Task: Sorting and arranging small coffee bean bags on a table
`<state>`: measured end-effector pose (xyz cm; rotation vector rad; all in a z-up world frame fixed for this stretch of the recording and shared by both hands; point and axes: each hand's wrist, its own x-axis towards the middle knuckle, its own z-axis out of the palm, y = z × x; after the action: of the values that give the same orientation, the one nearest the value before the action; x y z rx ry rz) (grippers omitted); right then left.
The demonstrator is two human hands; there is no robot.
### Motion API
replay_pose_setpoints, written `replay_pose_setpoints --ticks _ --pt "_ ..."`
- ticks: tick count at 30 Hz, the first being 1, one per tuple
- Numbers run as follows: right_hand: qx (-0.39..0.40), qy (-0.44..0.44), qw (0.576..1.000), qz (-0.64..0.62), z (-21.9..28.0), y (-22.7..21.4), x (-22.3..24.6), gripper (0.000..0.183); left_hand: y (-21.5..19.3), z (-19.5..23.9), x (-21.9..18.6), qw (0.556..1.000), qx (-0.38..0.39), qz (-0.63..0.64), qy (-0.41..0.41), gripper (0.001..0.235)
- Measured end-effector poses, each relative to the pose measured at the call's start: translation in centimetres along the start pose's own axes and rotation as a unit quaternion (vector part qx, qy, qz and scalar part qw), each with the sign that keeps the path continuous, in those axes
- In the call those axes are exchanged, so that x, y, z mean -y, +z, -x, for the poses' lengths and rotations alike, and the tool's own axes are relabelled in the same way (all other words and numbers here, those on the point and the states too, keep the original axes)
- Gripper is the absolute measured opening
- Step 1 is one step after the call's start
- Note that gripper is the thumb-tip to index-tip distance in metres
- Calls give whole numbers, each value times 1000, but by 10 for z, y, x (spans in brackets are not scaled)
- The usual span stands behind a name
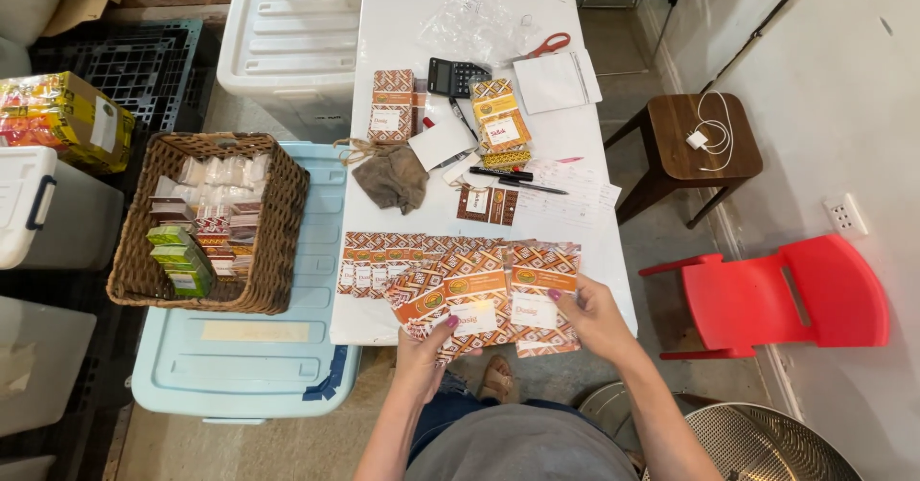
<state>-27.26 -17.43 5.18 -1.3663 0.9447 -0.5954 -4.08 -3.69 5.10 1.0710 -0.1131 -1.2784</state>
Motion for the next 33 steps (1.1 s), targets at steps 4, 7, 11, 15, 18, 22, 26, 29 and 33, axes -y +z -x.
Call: replay_pose_setpoints --ticks 4,7,11,15,18,22,26,29,33 --pt "-42 -74 988 126 3 7 46 72 2 0 -5 1000 3 8 11 46" --pt "-14 2 995 98 1 17 36 84 4 -2 0 1000 24 -1 20 47" --pt "-52 -21 993 99 -2 42 17 28 8 -4 14 999 37 -9 25 49" --pt "-68 -21 997 -17 -2 51 12 10 9 -5 15 998 33 -24 47 48" --pt "-41 62 997 -2 -5 29 5 30 10 -2 4 1000 15 12 -7 46" --pt "-43 -67 988 133 3 13 50 79 1 -3 -3 1000 7 13 -12 41" --pt "-21 -53 985 166 1 22 34 54 3 -5 4 999 30 -18 -9 54" --pt "-43 -21 990 132 -3 43 28 34 6 -10 14 998 51 -42 8 56" --pt "-70 -13 994 82 -4 55 23 12 3 -14 24 995 61 -69 34 54"
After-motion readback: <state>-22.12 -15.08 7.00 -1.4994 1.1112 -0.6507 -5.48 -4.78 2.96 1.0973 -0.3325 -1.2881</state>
